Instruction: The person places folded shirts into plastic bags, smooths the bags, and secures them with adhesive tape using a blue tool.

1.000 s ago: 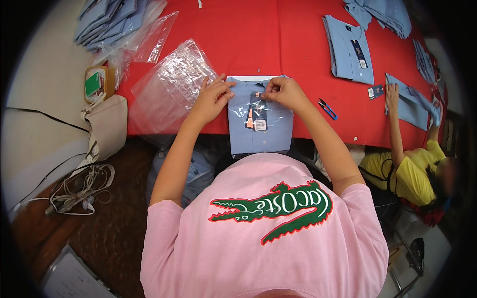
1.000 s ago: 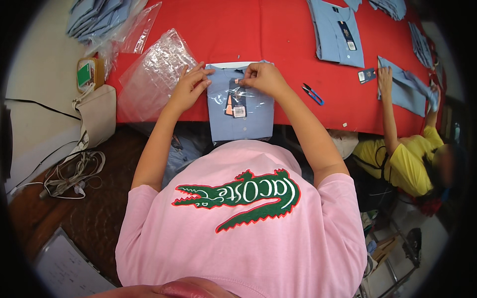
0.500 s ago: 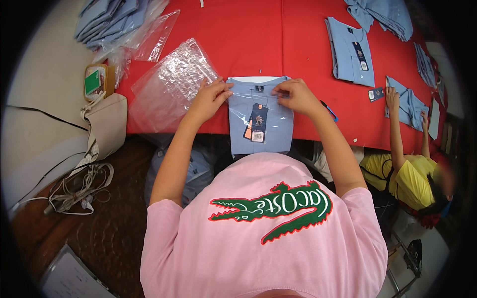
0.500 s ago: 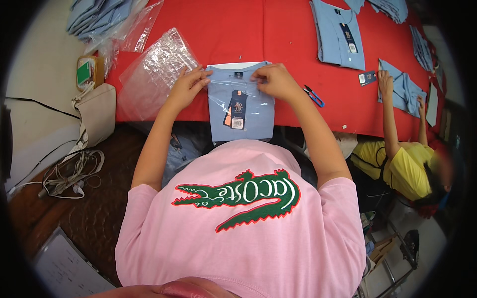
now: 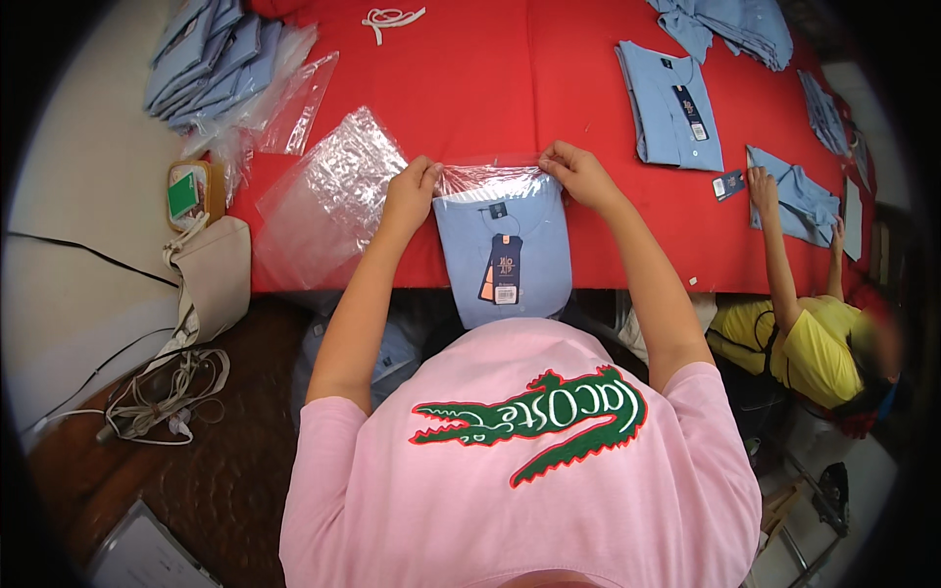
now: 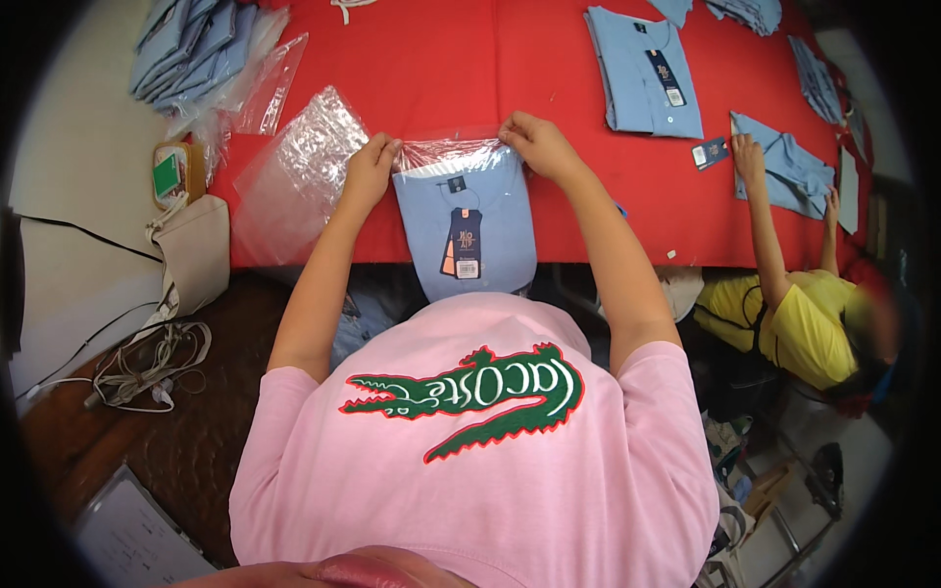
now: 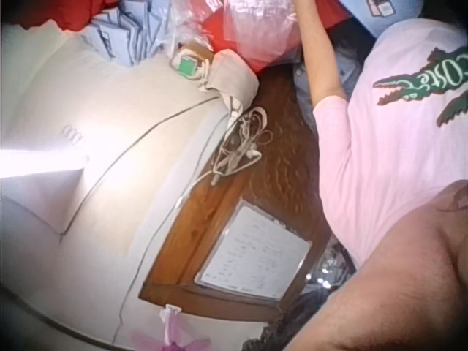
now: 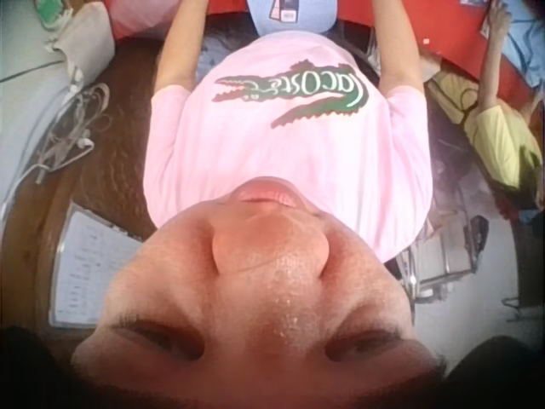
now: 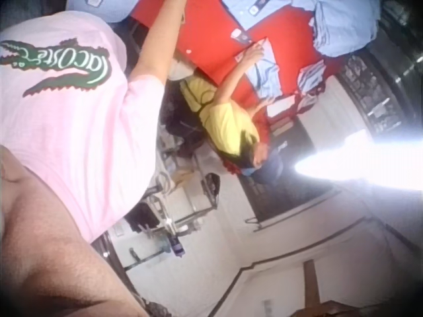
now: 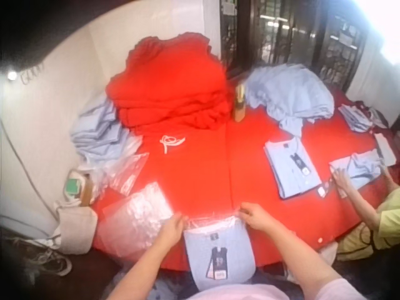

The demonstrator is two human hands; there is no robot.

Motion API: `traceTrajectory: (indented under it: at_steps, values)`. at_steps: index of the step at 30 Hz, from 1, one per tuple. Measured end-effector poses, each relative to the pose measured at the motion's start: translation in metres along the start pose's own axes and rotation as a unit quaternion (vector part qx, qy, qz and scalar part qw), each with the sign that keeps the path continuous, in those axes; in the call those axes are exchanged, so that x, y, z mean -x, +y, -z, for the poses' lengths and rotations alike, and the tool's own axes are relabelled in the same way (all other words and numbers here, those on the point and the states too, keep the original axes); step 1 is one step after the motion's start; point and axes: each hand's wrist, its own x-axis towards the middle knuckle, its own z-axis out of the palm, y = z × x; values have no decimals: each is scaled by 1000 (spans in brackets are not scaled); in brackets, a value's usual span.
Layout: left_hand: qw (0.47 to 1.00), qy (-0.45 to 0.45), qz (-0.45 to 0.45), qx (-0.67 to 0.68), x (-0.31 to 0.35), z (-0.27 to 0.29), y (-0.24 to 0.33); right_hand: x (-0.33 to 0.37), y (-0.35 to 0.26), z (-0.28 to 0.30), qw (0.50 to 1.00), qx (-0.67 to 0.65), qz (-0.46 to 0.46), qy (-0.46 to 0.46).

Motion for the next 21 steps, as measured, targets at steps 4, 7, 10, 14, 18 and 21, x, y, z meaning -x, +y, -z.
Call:
traceTrajectory:
  at_steps: [4,7,10,14,18,21]
  values:
    - [996,29,-5,78,-9,23,28,18,-44,20,955,99,250,123]
    - [980,84,-167,70,10,82,133,64,-113,60,919,48,361,153]
    - [856,247,-433,-133,27,128,208,111,-174,90,802,117,528,254]
    - [760,314,-535,-195,61,137,234,156,-181,96,749,188,558,305]
    - [807,249,-491,-214,106,104,172,169,-121,59,761,259,530,271]
    - [852,152,-437,-244,130,55,84,165,-26,18,786,349,463,214]
